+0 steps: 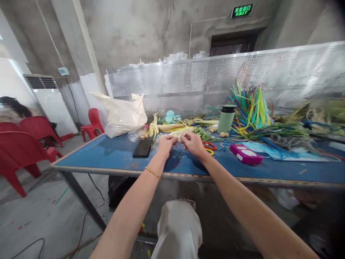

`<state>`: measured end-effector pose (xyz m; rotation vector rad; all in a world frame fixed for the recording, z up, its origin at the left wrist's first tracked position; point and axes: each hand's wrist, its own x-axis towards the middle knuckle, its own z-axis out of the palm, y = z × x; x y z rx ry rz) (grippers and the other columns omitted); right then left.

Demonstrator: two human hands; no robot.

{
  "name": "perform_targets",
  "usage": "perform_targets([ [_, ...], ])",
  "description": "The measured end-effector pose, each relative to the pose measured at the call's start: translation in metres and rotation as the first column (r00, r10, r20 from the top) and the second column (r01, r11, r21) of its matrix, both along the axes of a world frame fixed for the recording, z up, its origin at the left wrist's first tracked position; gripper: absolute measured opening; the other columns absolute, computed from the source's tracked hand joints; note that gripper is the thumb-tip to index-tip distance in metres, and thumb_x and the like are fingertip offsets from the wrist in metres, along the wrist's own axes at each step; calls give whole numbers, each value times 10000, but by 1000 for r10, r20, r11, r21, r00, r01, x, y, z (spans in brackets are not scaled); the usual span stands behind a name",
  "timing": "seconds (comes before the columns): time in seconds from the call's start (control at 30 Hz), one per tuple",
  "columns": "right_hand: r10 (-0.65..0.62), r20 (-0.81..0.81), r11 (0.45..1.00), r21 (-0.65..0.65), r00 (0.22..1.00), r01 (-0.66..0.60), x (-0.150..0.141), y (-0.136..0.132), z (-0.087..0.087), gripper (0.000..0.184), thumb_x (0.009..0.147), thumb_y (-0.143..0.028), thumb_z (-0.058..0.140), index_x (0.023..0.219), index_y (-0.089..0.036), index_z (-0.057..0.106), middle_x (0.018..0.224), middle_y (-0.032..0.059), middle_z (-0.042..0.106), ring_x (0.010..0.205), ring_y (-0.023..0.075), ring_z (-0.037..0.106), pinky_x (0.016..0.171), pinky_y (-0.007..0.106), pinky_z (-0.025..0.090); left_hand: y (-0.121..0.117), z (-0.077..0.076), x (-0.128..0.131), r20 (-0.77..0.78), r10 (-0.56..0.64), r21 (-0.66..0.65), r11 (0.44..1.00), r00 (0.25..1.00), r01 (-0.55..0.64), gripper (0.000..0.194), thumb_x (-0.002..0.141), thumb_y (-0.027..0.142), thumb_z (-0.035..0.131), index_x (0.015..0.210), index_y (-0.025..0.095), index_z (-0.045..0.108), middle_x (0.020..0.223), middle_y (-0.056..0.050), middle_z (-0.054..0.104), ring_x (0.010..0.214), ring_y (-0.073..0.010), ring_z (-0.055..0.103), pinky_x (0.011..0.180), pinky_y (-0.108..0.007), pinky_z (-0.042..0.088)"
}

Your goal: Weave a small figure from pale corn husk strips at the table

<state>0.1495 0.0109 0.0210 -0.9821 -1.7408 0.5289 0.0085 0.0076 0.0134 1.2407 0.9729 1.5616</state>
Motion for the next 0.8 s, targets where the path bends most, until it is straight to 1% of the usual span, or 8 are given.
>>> perform_targets([
  [0.17, -81, 7, 997, 7, 997, 81, 1, 0, 0, 197, 841, -326, 536, 688, -208, 498, 639, 17, 680, 374, 97, 514, 412, 224, 417, -3, 1, 2, -10, -44, 11, 999, 999, 44, 177, 575, 243, 806, 547, 147, 661, 555, -20, 606, 537, -108, 504, 528, -237, 337],
  [0.3, -101, -10, 995, -7, 995, 101, 1, -1, 1, 201, 828, -314, 534, 663, -204, 501, 632, 21, 687, 366, 99, 513, 409, 229, 413, -5, 2, 2, -51, -77, 14, 997, 996, 78, 210, 574, 273, 819, 534, 142, 659, 540, -27, 604, 528, -106, 499, 519, -236, 329],
  [0.43, -129, -29, 991, -47, 991, 127, 1, -2, 2, 187, 808, -297, 534, 648, -200, 518, 620, 30, 689, 363, 114, 519, 401, 246, 411, -6, 2, 1, -34, -118, 12, 993, 992, 118, 211, 556, 280, 838, 565, 139, 680, 554, -36, 619, 526, -104, 497, 508, -234, 325],
  [0.6, -155, -24, 987, -53, 988, 154, 2, -4, 4, 195, 790, -270, 527, 608, -200, 516, 582, 23, 676, 347, 111, 506, 392, 242, 404, -4, -1, 2, -33, -154, 19, 988, 987, 155, 207, 569, 289, 824, 594, 125, 701, 593, -48, 637, 524, -95, 492, 518, -239, 325],
  [0.7, -167, -16, 985, -35, 986, 166, 2, -4, 3, 196, 783, -269, 541, 601, -205, 510, 523, 9, 648, 350, 112, 516, 396, 228, 408, -2, -3, 3, -46, -145, 30, 989, 988, 146, 196, 558, 269, 825, 583, 124, 694, 587, -36, 628, 521, -87, 478, 528, -238, 331],
  [0.8, -132, -24, 990, -51, 991, 131, 0, -2, 1, 184, 789, -282, 548, 623, -206, 521, 574, 17, 682, 344, 107, 507, 384, 228, 399, -1, -4, 3, -21, -103, 27, 994, 994, 103, 188, 539, 220, 826, 546, 134, 659, 561, -19, 605, 516, -85, 478, 535, -235, 341],
])
